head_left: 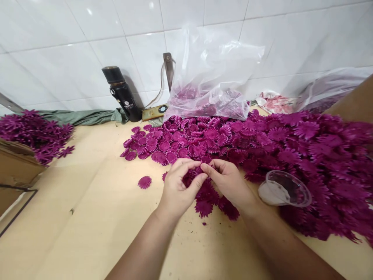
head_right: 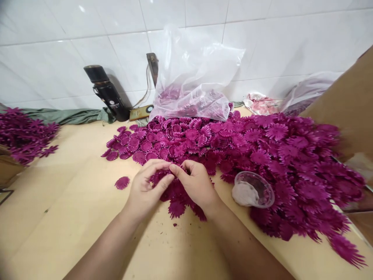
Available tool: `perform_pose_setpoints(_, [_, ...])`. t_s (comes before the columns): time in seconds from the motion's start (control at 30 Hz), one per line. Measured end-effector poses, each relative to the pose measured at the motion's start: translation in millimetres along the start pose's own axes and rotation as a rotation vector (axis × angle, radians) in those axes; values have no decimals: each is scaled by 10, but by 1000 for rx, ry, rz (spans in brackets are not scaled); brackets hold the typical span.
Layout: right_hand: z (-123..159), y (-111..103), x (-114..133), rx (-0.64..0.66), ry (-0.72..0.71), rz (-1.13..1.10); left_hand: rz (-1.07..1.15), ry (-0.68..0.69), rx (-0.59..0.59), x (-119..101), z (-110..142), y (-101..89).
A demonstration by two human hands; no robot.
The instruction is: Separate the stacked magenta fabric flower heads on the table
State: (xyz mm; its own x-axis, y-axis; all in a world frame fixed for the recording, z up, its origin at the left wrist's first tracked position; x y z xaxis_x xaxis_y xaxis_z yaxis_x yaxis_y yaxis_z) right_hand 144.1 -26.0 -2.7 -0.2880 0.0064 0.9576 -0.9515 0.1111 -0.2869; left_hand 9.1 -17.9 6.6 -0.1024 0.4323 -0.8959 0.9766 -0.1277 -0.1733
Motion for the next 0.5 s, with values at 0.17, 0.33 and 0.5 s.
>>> perform_pose_setpoints(0.17, [-6,40,-29,26,7,-108,126,-146,-40,86,3,46])
perform_pose_setpoints(0.33, [37,125,11,142,-66,-151,386,-322,-227,128,-16,15])
perform_pose_setpoints(0.5, [120,113,98,124,-118,-75,606,-558,-423,183,-94,-129])
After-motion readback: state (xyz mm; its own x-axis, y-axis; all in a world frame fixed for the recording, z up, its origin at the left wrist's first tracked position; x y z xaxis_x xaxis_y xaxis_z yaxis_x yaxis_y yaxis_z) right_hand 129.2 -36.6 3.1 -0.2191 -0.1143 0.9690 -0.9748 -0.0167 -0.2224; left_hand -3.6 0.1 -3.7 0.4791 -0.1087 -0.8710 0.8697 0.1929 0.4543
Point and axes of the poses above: each hand's wrist, its own z-axis away from the middle knuckle, its own y-axis out of the palm, x = y × z, the point moved 2 cm from there along -z, towards the middle knuckle, and after that the axes turned 7 degrees about z, right-handed, at the moved point
